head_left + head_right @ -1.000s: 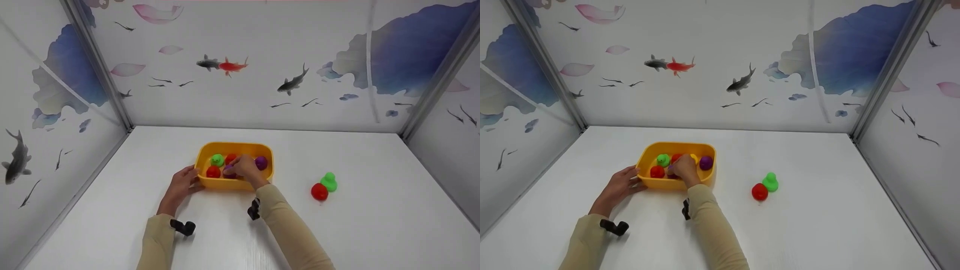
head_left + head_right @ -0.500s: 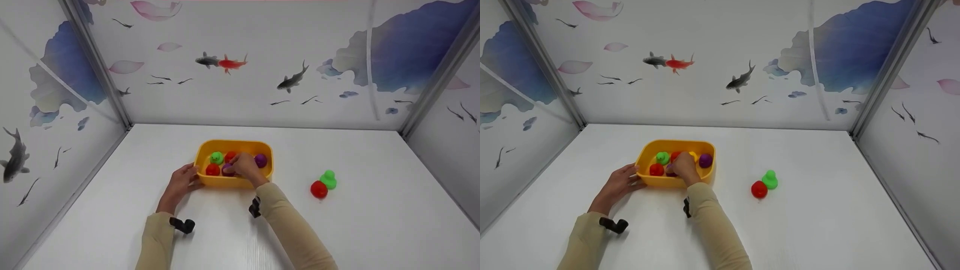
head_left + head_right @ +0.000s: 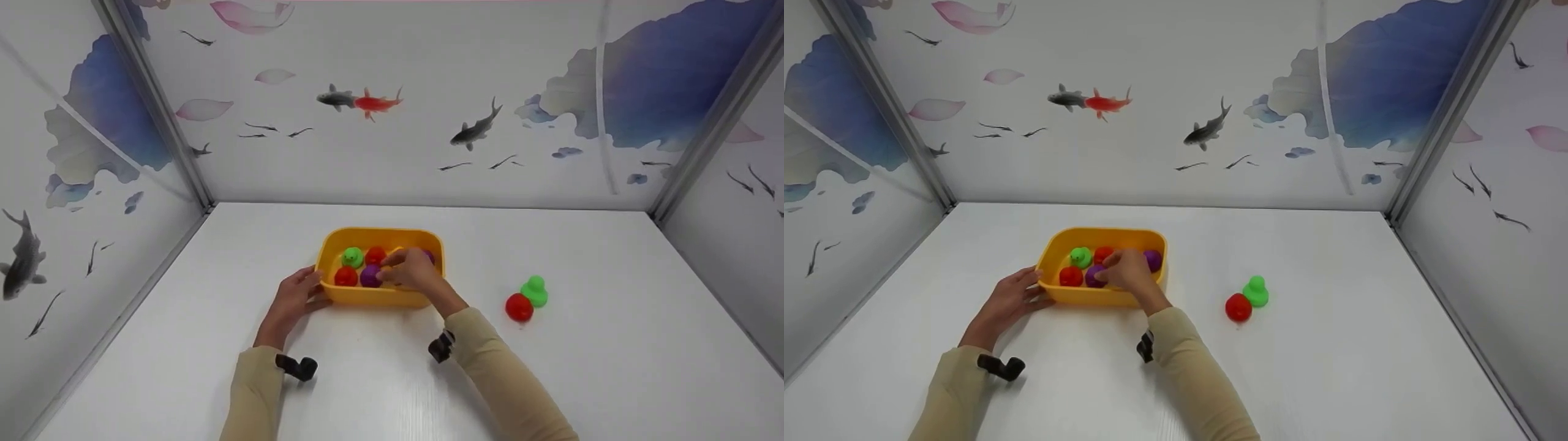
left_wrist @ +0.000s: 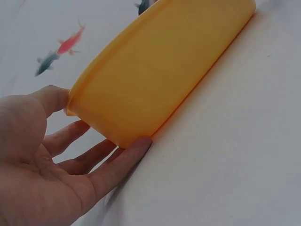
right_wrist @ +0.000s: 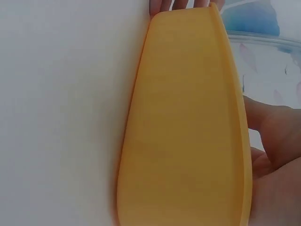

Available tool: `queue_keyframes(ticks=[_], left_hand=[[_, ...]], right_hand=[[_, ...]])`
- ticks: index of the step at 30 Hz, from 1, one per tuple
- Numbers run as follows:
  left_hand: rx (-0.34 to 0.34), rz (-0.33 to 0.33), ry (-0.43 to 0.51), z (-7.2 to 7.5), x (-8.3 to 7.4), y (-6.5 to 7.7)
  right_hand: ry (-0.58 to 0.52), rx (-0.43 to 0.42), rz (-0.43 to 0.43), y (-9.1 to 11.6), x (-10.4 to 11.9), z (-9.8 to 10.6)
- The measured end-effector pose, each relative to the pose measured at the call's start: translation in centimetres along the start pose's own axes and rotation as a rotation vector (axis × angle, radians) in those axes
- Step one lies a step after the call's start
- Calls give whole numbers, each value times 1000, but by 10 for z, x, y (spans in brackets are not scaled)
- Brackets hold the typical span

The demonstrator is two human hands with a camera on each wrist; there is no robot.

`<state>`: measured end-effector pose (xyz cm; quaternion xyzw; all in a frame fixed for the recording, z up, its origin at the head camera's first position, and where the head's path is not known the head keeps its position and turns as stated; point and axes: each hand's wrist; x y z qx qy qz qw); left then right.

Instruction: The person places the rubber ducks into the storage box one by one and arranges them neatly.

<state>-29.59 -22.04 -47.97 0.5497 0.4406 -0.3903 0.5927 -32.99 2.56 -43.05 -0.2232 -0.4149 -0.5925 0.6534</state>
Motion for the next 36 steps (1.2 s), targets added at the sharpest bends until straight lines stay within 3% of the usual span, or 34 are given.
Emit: queue_keyframes(ticks=[8, 14, 23, 29, 36], left_hand=[[8, -15, 11, 2, -1, 2], [1, 3, 8, 1, -2, 3], [7, 17, 28, -5, -7, 4], [-4, 16, 18, -6, -10, 4], [-2, 31, -12, -4, -7, 5]], right_hand=[[-22, -28, 179, 30, -18, 32], [31, -29, 208, 52, -29, 63], [56, -111, 223, 66, -45, 115], [60, -192, 303, 70, -62, 152], [33, -241, 356, 78, -89, 182]])
Point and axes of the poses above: each hand's wrist, its own y-axis away from the middle knuckle, its own z-axis out of the back of the hand, x = y × z, and after that the axes turned 6 degrees about y, right-handed
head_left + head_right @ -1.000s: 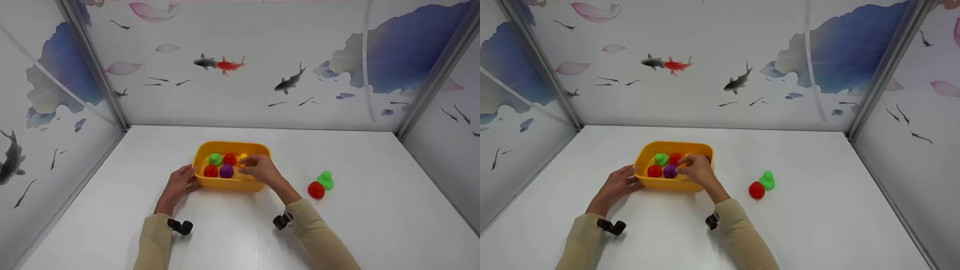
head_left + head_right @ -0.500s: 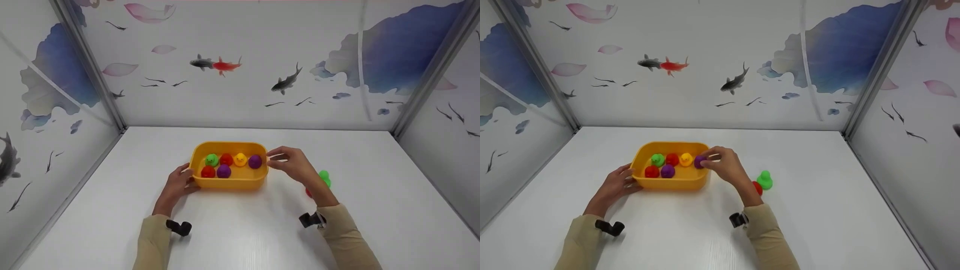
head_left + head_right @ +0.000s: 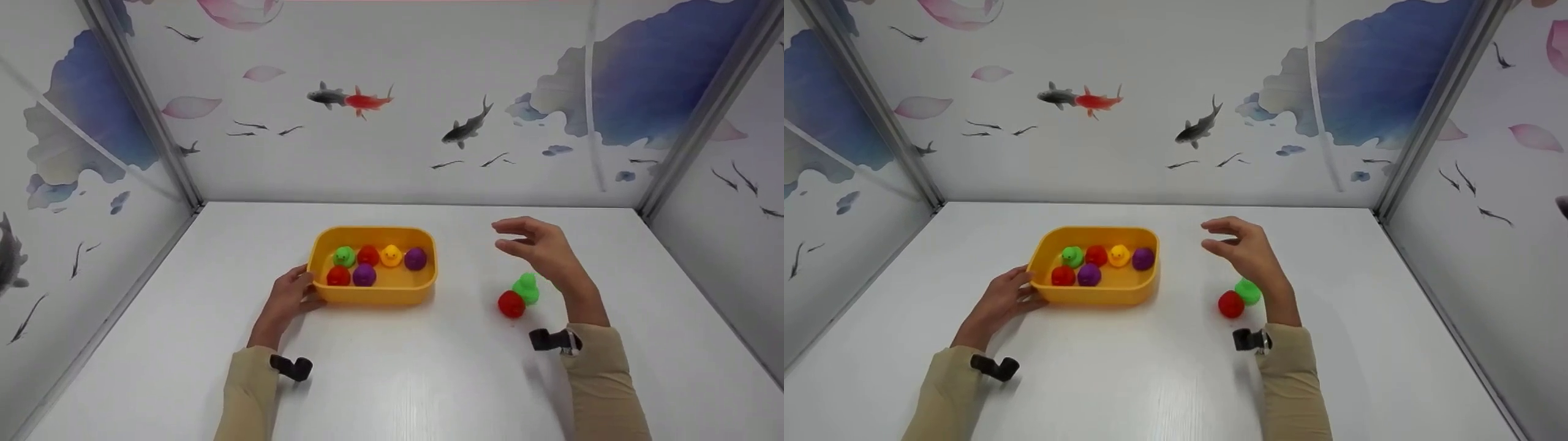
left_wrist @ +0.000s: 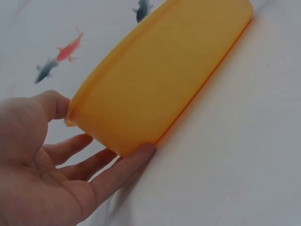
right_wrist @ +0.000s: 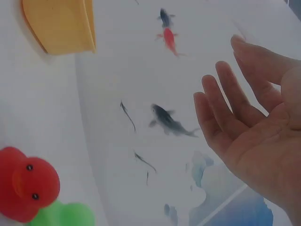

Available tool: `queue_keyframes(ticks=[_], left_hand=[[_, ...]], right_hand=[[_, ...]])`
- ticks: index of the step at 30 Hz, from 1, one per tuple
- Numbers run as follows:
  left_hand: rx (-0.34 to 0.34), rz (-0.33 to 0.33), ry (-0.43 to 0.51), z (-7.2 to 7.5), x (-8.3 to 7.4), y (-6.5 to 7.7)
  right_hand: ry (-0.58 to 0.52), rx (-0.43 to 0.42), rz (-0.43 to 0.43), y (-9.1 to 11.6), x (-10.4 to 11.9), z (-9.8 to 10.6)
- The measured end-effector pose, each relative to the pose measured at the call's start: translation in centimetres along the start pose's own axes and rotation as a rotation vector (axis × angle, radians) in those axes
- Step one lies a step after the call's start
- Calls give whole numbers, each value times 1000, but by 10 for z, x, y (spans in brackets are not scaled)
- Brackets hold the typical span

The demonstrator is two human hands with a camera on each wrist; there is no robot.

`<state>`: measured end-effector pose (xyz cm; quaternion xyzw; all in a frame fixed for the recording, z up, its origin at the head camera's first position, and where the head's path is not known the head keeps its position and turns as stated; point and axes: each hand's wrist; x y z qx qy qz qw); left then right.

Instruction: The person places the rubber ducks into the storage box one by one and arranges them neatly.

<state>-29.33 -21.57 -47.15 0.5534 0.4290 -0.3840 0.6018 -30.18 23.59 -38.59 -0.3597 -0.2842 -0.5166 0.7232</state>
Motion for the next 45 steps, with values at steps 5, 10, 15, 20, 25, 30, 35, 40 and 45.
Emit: queue_keyframes(ticks=[5, 10, 15, 20, 25, 30, 35, 40, 45], left_hand=[[-4, 8, -11, 1, 2, 0], [-7, 0, -11, 4, 5, -1], [-8, 9, 6, 6, 7, -1], [-13, 5, 12, 6, 5, -2], [-10, 14, 17, 5, 3, -3], [-16, 10, 14, 3, 4, -6], [-13, 4, 10, 1, 3, -8], [-13, 4, 5, 1, 2, -5], [-9, 3, 18, 0, 1, -4]], right_hand=[[0, -16, -9, 7, -22, 16], [3, 0, -44, 11, -44, 25], [2, 45, -104, 14, -64, 28], [-13, 82, -149, 13, -81, 29], [-27, 128, -197, 16, -94, 27], [-24, 203, -241, 19, -106, 26], [-1, 281, -265, 22, -113, 25], [9, 304, -297, 23, -118, 23], [3, 331, -318, 23, -121, 23]])
Point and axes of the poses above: each hand's wrist, its own y-axis away from the middle knuckle, its own z-axis out of the back of the hand, x = y × z, and after that the axes turned 6 degrees about y, right-handed
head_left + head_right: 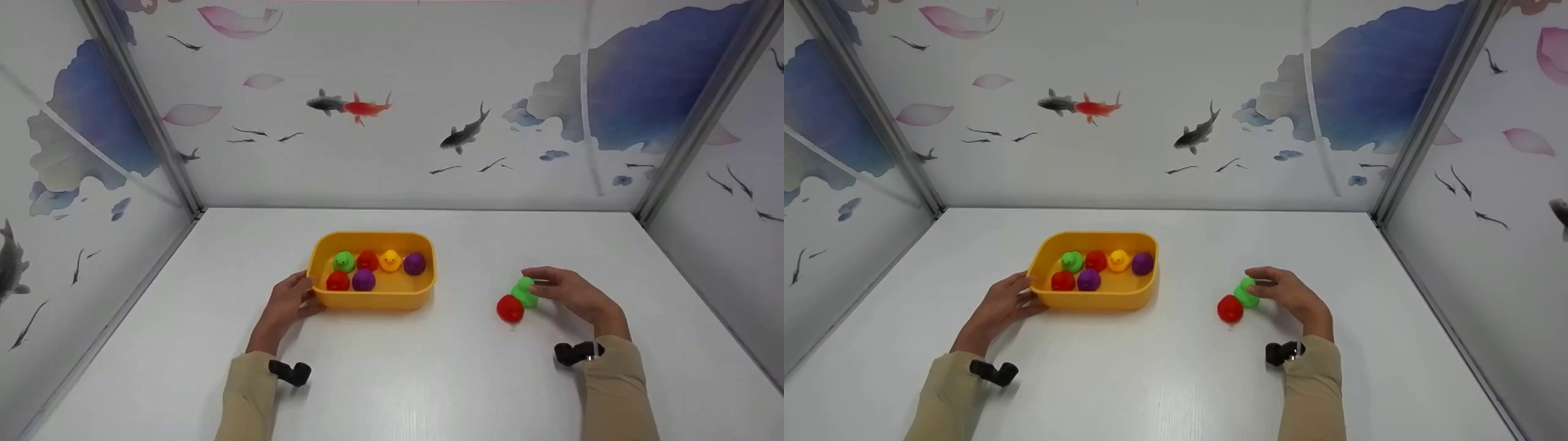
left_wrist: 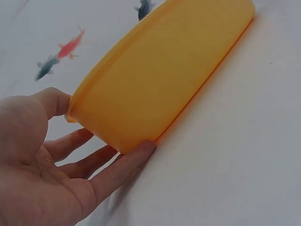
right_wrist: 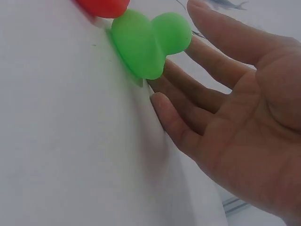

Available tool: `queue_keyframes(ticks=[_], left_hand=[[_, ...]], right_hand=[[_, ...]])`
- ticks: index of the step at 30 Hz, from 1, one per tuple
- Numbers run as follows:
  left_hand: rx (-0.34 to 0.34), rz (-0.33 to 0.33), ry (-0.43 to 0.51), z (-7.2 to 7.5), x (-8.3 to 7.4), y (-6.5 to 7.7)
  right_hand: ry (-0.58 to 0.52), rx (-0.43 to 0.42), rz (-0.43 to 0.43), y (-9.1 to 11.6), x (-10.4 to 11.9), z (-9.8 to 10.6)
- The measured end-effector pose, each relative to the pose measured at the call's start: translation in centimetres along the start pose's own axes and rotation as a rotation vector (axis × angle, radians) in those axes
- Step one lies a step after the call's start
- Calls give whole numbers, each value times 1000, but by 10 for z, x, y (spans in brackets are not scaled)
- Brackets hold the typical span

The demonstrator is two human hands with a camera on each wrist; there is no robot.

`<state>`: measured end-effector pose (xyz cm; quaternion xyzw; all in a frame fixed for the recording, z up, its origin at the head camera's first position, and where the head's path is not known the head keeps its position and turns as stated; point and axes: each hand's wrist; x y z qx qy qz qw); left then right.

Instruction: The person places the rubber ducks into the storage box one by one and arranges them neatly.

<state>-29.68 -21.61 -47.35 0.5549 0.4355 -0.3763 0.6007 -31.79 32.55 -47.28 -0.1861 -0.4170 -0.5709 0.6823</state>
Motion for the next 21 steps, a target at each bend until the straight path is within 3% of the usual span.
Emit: queue_keyframes(ticks=[21], left_hand=[[13, -30, -6, 2, 3, 1]], right_hand=[[108, -17, -31, -6, 11, -10]])
Point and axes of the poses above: each hand's wrist, its own y-axis away from the middle knuckle, its own z-axis out of the back of the hand, x = y × z, and after that the axes turned 6 degrees about y, right-handed
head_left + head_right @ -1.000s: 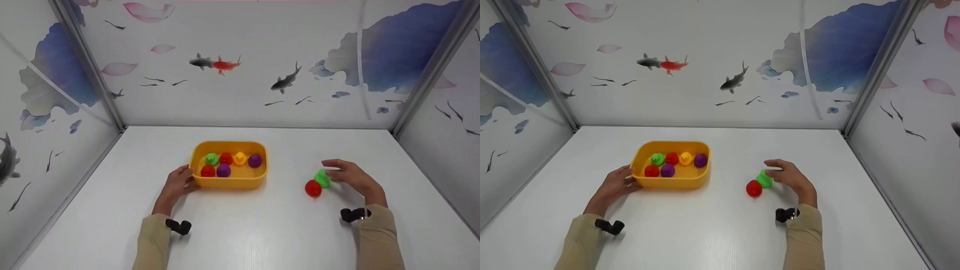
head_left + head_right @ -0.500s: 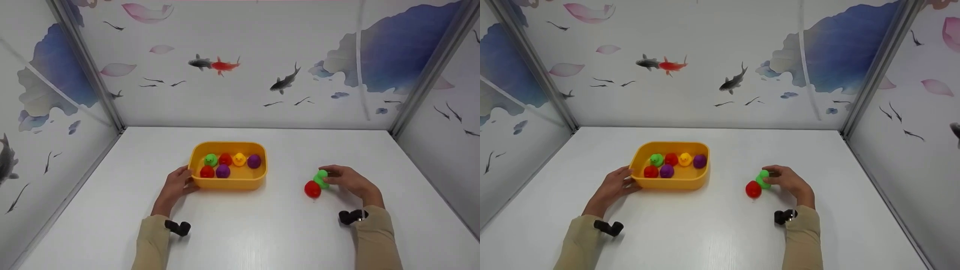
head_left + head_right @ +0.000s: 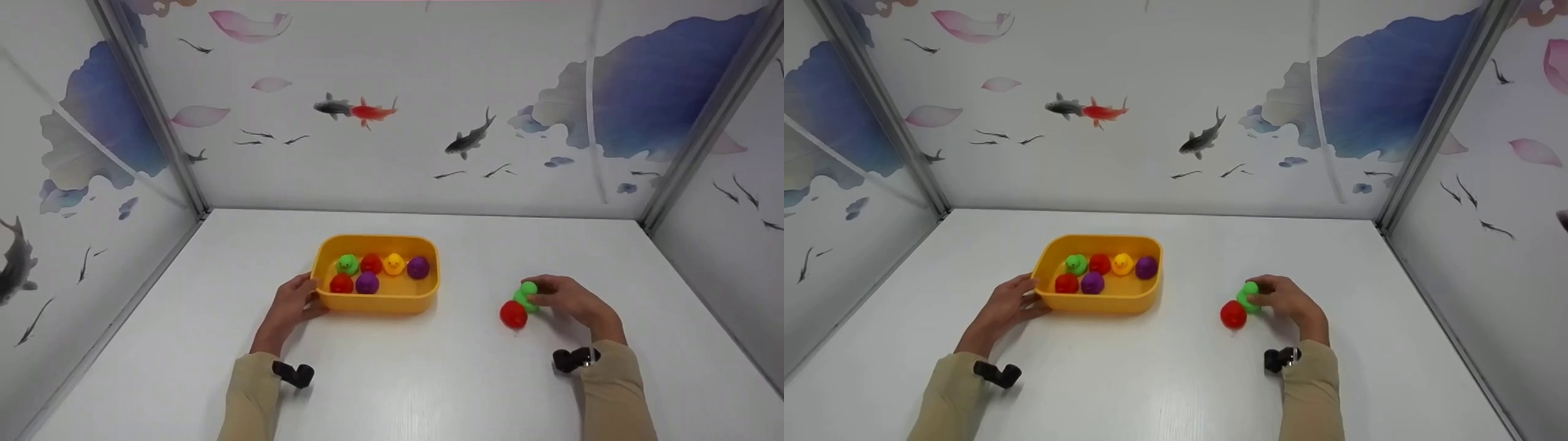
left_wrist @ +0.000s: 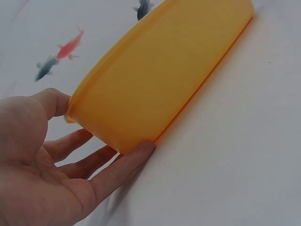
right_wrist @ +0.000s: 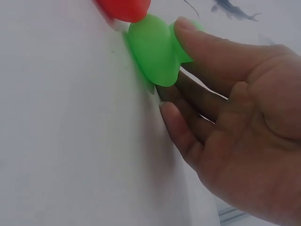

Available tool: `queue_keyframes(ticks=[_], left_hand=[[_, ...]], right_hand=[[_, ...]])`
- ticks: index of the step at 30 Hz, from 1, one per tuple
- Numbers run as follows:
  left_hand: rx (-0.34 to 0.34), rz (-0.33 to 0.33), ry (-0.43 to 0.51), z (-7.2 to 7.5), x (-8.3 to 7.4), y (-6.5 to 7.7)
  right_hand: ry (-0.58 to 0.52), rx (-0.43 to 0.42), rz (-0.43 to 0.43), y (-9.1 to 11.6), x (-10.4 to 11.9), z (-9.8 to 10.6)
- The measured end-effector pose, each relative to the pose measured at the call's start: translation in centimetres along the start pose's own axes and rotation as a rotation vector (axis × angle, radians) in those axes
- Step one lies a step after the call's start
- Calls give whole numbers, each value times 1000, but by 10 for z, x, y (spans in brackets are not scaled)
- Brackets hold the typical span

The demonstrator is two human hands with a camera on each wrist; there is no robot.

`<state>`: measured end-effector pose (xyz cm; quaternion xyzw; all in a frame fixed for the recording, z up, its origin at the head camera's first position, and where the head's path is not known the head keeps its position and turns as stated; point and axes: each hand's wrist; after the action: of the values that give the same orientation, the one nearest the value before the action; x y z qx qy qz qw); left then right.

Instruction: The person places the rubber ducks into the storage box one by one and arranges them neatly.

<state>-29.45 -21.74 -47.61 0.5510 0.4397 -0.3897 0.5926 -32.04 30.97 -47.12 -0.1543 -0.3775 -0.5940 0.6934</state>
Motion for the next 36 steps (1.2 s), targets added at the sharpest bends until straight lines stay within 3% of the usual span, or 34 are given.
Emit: queue_keyframes(ticks=[9, 19, 36], left_hand=[[-2, 1, -1, 1, 1, -1], [-7, 12, -23, 1, -2, 0], [-2, 22, -9, 0, -1, 0]], right_hand=[[-40, -66, -67, -6, 5, 2], [-156, -153, -16, -5, 10, 5], [-205, -114, 55, -6, 27, -1]])
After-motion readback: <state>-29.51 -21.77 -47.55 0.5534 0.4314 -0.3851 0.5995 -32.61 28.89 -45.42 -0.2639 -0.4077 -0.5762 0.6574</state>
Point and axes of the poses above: each hand's wrist, its own y-axis away from the middle knuckle, its own z-axis out of the back of the hand, x = y × z, and after that the axes turned 6 degrees about y, right-handed
